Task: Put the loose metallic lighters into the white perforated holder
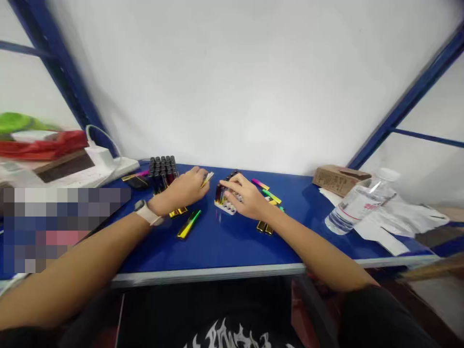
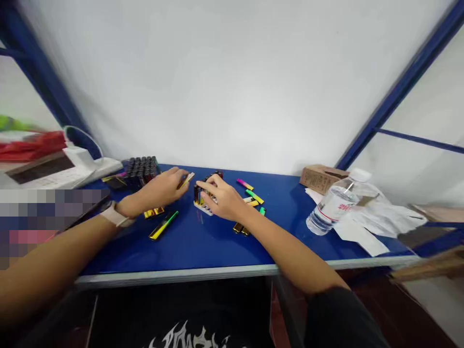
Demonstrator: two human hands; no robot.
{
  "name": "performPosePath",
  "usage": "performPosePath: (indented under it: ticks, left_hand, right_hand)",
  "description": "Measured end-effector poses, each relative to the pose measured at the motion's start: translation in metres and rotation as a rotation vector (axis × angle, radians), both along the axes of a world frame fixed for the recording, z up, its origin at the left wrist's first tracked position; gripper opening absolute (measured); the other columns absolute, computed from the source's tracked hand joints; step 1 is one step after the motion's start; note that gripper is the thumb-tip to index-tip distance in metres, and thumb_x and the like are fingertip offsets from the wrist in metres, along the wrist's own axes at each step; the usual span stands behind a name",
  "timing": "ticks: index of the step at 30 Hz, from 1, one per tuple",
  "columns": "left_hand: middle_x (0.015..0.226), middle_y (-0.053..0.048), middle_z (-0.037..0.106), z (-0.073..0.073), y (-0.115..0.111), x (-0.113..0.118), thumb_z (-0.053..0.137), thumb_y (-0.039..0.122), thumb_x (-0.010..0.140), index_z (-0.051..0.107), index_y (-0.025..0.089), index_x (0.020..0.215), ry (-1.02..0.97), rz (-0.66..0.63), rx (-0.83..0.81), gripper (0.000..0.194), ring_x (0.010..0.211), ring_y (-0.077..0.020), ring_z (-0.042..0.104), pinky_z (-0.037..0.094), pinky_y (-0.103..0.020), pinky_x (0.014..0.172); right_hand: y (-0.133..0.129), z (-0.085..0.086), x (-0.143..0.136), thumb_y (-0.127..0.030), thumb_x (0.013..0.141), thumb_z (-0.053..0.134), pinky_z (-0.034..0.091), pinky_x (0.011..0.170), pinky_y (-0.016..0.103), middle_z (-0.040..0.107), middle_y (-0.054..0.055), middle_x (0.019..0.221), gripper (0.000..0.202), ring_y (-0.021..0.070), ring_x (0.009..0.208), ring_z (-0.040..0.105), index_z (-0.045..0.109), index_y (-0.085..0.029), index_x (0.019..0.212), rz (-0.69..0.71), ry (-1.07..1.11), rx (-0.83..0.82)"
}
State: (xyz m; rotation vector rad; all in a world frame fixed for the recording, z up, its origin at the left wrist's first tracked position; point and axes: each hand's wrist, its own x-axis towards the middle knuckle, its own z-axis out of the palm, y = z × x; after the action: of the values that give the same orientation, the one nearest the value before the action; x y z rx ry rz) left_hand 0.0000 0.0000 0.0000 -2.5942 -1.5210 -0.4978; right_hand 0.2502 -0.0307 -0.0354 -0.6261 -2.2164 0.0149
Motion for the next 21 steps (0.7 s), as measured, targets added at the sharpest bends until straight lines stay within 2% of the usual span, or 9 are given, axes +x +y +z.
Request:
performPosePath:
  ticks: [4, 7, 10, 12, 15, 19, 21]
  left_hand:
    - [0.126, -0.019, 0.072, 0.001, -0.002, -0.001, 0.052, 0.032, 0.114, 0.064, 0.009, 0.152, -0.211, -0.113, 0.268, 0.046, 0.107, -0.034, 0.075, 0.064, -0.05, 0.096]
    - [0.115, -0.014, 0.071, 0.004, -0.005, -0.001, 0.054, 0.03, 0.116, 0.063, 0.013, 0.156, -0.352, -0.3, 0.464, 0.044, 0.086, -0.0246, 0.07, 0.064, -0.044, 0.084]
    - [0.115, -0.011, 0.07, 0.007, -0.011, 0.002, 0.059, 0.023, 0.116, 0.059, 0.02, 0.163, -0.412, -0.512, 0.587, 0.048, 0.084, -0.0202, 0.069, 0.064, -0.037, 0.076]
    - [0.117, -0.011, 0.071, 0.009, -0.016, 0.006, 0.062, 0.018, 0.114, 0.056, 0.024, 0.167, -0.411, -0.611, 0.628, 0.053, 0.091, -0.0208, 0.072, 0.065, -0.036, 0.079]
    - [0.121, -0.012, 0.073, 0.01, -0.023, 0.011, 0.065, 0.016, 0.114, 0.055, 0.026, 0.168, -0.394, -0.705, 0.64, 0.056, 0.104, -0.0226, 0.076, 0.069, -0.038, 0.088]
    - [0.129, -0.014, 0.078, 0.009, -0.028, 0.015, 0.066, 0.015, 0.114, 0.06, 0.023, 0.161, -0.424, -0.748, 0.606, 0.049, 0.111, -0.0223, 0.079, 0.069, -0.037, 0.094]
    - [0.13, -0.013, 0.081, 0.008, -0.029, 0.016, 0.069, 0.015, 0.112, 0.062, 0.022, 0.157, -0.445, -0.745, 0.599, 0.046, 0.105, -0.0199, 0.081, 0.069, -0.034, 0.093]
  right_hand:
    - [-0.004, 0.006, -0.002, -0.035, 0.118, 0.049, 0.063, 0.091, 0.045, 0.068, 0.011, 0.116, 0.03, 0.0238, 0.095, 0.069, 0.066, -0.022, 0.14, -0.056, 0.072, -0.054]
    - [-0.006, 0.009, -0.004, -0.039, 0.117, 0.052, 0.062, 0.085, 0.043, 0.07, 0.009, 0.108, 0.028, 0.0226, 0.088, 0.068, 0.066, -0.023, 0.136, -0.066, 0.185, -0.112]
    - [-0.009, 0.011, -0.005, -0.047, 0.116, 0.055, 0.06, 0.077, 0.039, 0.072, 0.007, 0.104, 0.035, 0.0217, 0.083, 0.069, 0.065, -0.023, 0.138, -0.037, 0.277, -0.195]
    - [-0.012, 0.014, -0.007, -0.053, 0.114, 0.056, 0.058, 0.074, 0.039, 0.073, 0.007, 0.101, 0.04, 0.0216, 0.081, 0.068, 0.065, -0.023, 0.138, -0.028, 0.309, -0.229]
    - [-0.017, 0.018, -0.009, -0.058, 0.114, 0.054, 0.056, 0.076, 0.04, 0.071, 0.006, 0.095, 0.039, 0.0218, 0.081, 0.065, 0.068, -0.023, 0.124, -0.038, 0.314, -0.234]
    - [-0.022, 0.021, -0.012, -0.063, 0.114, 0.053, 0.055, 0.078, 0.04, 0.068, 0.005, 0.092, 0.042, 0.0219, 0.083, 0.062, 0.067, -0.023, 0.114, 0.018, 0.363, -0.299]
    - [-0.022, 0.02, -0.014, -0.068, 0.112, 0.055, 0.055, 0.077, 0.039, 0.066, 0.004, 0.091, 0.045, 0.0215, 0.082, 0.062, 0.066, -0.024, 0.115, 0.052, 0.42, -0.379]
